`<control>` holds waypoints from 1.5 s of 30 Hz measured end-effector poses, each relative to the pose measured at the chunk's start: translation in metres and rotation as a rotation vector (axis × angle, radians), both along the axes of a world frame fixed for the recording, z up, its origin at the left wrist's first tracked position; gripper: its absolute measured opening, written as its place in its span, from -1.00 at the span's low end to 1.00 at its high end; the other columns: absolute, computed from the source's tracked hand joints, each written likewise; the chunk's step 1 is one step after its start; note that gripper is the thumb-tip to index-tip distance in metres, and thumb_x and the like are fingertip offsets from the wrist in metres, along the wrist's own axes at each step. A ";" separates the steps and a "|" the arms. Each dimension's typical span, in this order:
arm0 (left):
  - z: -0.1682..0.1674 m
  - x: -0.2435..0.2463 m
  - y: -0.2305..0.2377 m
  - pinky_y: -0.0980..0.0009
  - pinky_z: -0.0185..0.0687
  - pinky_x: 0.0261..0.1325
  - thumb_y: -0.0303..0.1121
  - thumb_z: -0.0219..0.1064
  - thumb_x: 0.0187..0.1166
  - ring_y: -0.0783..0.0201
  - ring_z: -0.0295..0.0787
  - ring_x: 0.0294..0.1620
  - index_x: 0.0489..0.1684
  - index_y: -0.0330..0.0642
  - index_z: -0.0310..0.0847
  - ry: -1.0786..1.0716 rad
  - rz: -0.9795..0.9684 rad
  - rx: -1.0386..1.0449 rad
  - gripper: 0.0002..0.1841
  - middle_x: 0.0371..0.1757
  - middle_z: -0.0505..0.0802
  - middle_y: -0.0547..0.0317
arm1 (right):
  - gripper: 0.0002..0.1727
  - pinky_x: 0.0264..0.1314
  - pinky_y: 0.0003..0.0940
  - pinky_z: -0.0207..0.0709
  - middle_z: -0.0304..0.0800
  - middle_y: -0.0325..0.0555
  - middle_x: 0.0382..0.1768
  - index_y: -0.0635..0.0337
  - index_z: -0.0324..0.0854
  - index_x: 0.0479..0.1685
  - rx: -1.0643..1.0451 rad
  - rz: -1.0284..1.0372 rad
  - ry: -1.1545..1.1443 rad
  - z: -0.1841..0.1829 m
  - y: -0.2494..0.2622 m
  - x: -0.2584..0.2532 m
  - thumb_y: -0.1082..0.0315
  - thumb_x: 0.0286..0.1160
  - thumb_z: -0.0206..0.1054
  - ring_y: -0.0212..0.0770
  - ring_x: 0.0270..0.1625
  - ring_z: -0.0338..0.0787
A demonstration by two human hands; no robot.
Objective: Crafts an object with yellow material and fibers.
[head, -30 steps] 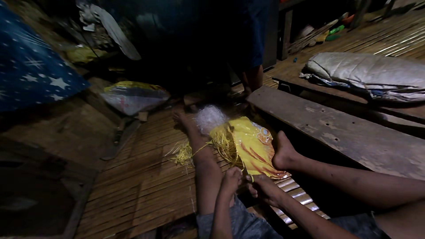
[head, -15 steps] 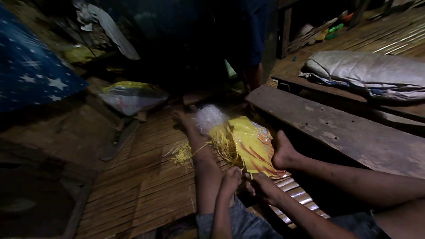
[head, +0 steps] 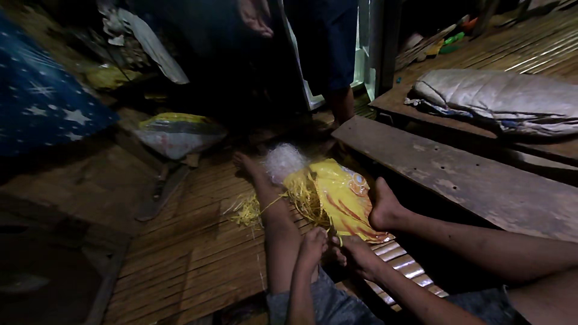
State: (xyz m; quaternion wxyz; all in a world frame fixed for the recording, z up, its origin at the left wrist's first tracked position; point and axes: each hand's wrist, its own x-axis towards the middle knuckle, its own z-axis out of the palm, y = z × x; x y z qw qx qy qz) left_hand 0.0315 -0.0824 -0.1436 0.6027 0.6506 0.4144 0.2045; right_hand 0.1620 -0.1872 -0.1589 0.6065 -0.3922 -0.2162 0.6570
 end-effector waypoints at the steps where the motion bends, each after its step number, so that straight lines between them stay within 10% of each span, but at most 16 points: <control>1: 0.000 -0.001 0.000 0.51 0.45 -0.46 -0.35 -0.01 0.84 0.45 0.43 -0.58 -0.18 -0.25 0.58 -0.002 0.005 -0.002 -0.73 -0.51 0.54 0.32 | -0.70 -0.50 -0.55 0.46 0.59 -0.27 -0.54 0.24 0.64 -0.15 -0.007 -0.001 0.006 0.000 0.000 0.000 0.22 0.83 0.12 -0.45 -0.60 0.50; 45: 0.007 -0.006 0.000 0.56 0.42 -0.49 -0.37 -0.03 0.85 0.48 0.43 -0.60 -0.25 -0.22 0.55 -0.067 0.027 -0.055 -0.72 -0.52 0.55 0.34 | -0.71 -0.52 -0.54 0.48 0.57 -0.26 -0.56 0.25 0.60 -0.20 -0.017 -0.033 0.027 0.000 0.005 0.003 0.25 0.83 0.11 -0.43 -0.62 0.51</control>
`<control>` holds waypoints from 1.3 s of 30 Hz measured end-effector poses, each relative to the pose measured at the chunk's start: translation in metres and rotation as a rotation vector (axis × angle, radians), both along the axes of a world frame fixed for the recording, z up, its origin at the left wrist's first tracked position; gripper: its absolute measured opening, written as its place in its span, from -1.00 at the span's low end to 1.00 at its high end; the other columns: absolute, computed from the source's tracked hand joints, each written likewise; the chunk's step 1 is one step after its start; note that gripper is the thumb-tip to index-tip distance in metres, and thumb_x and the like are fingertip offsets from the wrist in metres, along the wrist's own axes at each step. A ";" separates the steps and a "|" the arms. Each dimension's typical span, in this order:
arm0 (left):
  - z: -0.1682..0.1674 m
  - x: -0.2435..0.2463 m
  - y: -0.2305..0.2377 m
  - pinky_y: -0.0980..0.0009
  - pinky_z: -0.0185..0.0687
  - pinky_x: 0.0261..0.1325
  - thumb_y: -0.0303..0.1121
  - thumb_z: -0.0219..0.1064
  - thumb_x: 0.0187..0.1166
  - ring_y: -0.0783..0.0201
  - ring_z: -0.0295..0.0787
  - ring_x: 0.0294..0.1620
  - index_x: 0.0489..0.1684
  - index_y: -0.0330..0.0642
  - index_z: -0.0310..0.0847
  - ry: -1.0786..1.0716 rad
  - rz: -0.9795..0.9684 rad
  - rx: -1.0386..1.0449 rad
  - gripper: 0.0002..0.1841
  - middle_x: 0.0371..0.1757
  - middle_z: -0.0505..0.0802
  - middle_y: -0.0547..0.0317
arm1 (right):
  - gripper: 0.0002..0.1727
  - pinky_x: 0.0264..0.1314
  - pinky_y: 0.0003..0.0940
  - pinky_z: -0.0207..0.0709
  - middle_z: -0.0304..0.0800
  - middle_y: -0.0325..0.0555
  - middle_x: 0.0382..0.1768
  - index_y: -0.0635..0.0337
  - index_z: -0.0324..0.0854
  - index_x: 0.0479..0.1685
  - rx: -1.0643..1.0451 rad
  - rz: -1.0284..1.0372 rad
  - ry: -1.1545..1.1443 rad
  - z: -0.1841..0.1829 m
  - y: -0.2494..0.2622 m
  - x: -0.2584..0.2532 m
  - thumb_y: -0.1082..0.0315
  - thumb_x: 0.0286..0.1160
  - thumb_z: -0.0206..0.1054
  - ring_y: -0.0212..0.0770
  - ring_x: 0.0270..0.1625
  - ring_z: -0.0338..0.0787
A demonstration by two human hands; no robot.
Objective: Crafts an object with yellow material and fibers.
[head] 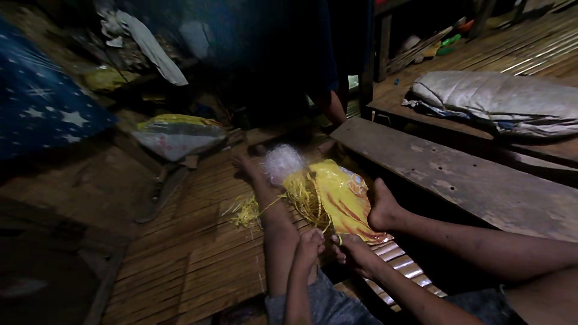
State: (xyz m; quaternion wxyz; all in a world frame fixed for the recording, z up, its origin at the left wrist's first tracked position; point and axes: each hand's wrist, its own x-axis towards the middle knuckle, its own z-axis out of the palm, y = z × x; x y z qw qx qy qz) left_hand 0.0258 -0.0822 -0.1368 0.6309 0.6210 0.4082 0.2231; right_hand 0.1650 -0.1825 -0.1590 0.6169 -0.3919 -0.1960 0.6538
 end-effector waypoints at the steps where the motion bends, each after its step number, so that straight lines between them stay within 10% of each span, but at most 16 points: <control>1: 0.000 0.000 0.000 0.56 0.41 -0.49 -0.37 -0.04 0.85 0.48 0.42 -0.60 -0.27 -0.21 0.55 -0.011 -0.003 0.004 -0.71 -0.53 0.54 0.35 | -0.71 -0.51 -0.55 0.48 0.58 -0.26 -0.56 0.25 0.60 -0.19 0.002 0.005 -0.007 0.000 0.000 0.000 0.25 0.84 0.11 -0.44 -0.61 0.51; 39: 0.004 -0.011 0.002 0.57 0.46 -0.45 -0.38 -0.05 0.85 0.48 0.46 -0.58 -0.21 -0.24 0.54 -0.043 0.037 -0.022 -0.73 -0.52 0.56 0.35 | -0.72 -0.57 -0.59 0.41 0.55 -0.30 -0.57 0.19 0.56 -0.20 -0.003 0.060 -0.028 0.001 0.006 0.015 0.20 0.83 0.13 -0.47 -0.65 0.46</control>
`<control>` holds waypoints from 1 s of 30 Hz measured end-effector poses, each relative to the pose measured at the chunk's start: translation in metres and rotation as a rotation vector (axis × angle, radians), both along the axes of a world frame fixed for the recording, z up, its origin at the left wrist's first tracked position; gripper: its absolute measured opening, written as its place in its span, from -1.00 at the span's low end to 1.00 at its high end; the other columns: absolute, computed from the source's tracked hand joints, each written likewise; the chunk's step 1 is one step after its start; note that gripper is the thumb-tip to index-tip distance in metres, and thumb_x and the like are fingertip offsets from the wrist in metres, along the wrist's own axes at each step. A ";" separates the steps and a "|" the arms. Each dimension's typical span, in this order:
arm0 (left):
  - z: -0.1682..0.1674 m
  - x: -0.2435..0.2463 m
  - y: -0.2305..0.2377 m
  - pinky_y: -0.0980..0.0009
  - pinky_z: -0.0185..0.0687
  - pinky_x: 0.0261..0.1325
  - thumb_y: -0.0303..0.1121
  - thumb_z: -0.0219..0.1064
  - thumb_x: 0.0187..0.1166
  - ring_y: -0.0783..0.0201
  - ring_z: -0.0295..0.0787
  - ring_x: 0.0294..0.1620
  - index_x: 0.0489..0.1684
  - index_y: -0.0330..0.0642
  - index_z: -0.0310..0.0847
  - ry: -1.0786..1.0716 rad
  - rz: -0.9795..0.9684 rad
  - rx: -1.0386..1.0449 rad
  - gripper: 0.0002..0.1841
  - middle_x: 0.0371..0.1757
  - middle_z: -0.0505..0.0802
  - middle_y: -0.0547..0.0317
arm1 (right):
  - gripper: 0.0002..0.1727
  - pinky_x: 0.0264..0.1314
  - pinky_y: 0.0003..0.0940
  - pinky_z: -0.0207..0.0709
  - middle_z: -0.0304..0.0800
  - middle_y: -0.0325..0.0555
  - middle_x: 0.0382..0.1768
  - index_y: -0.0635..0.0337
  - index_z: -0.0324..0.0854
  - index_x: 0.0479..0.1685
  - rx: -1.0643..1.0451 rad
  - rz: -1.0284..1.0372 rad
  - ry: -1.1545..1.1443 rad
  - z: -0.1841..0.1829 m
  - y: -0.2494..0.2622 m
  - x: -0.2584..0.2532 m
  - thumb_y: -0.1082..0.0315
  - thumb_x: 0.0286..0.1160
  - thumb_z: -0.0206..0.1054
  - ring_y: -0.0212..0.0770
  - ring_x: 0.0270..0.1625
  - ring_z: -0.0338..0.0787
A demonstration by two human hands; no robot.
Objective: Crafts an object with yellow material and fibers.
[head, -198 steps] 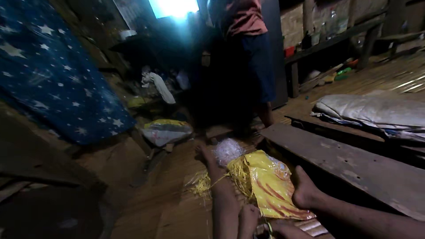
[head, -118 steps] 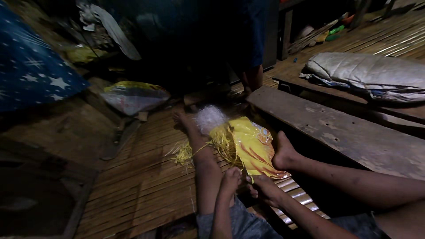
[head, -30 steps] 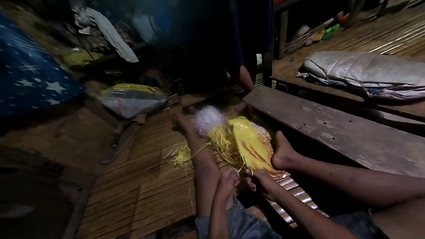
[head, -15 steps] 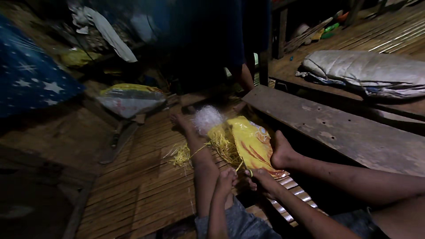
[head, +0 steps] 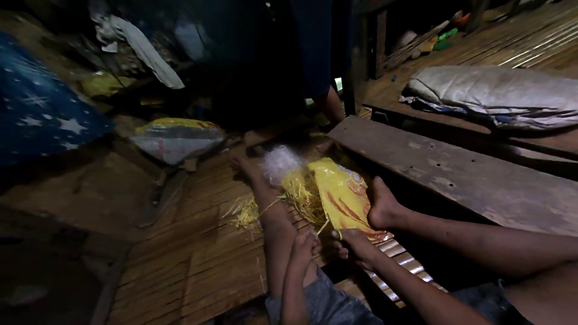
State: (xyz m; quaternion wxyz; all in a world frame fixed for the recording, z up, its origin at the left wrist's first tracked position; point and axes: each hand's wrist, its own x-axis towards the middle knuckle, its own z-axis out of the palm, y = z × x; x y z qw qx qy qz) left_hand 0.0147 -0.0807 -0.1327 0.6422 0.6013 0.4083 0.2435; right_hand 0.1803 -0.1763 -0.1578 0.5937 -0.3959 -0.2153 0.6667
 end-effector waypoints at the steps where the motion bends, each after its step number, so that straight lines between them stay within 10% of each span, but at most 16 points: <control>1: 0.000 -0.001 0.001 0.57 0.45 -0.46 -0.39 -0.05 0.85 0.49 0.45 -0.59 -0.23 -0.24 0.54 -0.012 0.003 0.001 -0.73 -0.53 0.56 0.35 | -0.74 -0.58 -0.59 0.41 0.56 -0.30 -0.56 0.20 0.56 -0.19 0.003 0.000 0.004 -0.001 0.000 0.000 0.22 0.83 0.14 -0.47 -0.65 0.47; 30: 0.003 -0.007 0.001 0.60 0.46 -0.49 -0.40 -0.08 0.84 0.49 0.47 -0.59 -0.23 -0.24 0.53 -0.049 0.051 -0.013 -0.72 -0.54 0.57 0.34 | -0.74 -0.56 -0.58 0.42 0.54 -0.31 -0.56 0.20 0.55 -0.18 0.015 0.009 -0.017 -0.002 0.004 0.002 0.23 0.84 0.10 -0.47 -0.64 0.47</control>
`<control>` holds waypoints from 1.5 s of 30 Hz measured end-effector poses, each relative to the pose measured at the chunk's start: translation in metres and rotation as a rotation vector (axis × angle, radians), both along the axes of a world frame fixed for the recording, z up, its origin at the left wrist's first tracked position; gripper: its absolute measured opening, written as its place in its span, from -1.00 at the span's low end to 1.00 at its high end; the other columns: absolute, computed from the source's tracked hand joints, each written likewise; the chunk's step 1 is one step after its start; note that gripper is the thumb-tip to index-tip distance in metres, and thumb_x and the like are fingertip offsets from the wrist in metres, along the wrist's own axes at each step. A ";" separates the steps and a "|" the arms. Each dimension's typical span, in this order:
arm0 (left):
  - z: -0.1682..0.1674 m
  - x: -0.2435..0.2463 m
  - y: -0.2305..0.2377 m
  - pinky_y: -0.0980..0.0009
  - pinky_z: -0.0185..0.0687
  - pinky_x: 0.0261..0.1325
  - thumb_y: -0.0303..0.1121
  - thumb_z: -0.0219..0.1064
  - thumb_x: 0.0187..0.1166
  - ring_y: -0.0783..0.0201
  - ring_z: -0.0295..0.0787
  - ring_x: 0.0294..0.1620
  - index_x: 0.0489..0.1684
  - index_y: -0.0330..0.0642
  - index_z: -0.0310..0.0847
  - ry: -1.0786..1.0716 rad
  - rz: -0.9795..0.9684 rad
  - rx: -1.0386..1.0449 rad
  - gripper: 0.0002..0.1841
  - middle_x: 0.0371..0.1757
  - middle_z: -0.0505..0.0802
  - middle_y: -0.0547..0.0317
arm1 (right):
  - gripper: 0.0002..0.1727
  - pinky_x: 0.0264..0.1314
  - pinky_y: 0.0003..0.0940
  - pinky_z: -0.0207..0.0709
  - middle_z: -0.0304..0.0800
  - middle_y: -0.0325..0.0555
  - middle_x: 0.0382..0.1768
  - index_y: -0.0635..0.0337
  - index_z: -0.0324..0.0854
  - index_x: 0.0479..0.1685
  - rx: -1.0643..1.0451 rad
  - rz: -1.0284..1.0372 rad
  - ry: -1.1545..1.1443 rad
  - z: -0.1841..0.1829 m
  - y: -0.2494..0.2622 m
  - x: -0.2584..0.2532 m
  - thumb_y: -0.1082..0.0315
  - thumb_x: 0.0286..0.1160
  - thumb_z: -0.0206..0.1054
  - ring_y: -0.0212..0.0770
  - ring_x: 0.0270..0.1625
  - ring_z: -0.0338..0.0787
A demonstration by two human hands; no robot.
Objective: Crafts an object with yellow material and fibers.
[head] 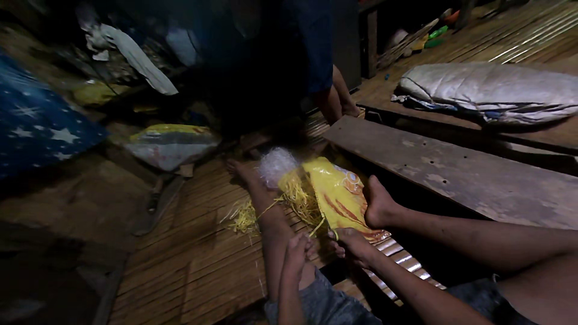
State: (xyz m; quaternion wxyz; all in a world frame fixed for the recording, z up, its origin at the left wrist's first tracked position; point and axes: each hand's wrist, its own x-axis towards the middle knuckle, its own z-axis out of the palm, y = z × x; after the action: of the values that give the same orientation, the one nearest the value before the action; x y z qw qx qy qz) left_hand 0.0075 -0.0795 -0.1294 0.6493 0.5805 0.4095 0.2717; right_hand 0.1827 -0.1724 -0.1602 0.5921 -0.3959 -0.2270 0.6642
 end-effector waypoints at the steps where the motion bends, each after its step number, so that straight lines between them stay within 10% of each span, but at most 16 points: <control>1: 0.000 0.000 0.000 0.60 0.46 -0.49 -0.40 -0.08 0.84 0.50 0.46 -0.59 -0.24 -0.23 0.53 -0.001 0.000 -0.002 -0.72 -0.54 0.57 0.34 | -0.74 -0.56 -0.58 0.42 0.54 -0.30 -0.57 0.20 0.55 -0.18 0.000 0.005 -0.002 0.000 0.000 0.001 0.23 0.84 0.10 -0.47 -0.65 0.47; 45: 0.000 -0.010 -0.001 0.59 0.48 -0.49 -0.42 -0.07 0.81 0.48 0.48 -0.61 -0.30 -0.23 0.52 -0.052 0.031 -0.016 -0.71 -0.56 0.57 0.31 | -0.74 -0.57 -0.59 0.42 0.58 -0.28 -0.53 0.22 0.57 -0.12 -0.014 0.019 -0.061 -0.002 0.020 0.009 0.22 0.83 0.14 -0.47 -0.64 0.49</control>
State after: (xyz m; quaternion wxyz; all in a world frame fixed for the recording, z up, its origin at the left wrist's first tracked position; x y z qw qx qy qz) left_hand -0.0021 -0.0806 -0.1295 0.6600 0.5616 0.4035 0.2937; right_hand 0.1915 -0.1525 -0.1624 0.5759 -0.4179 -0.2441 0.6588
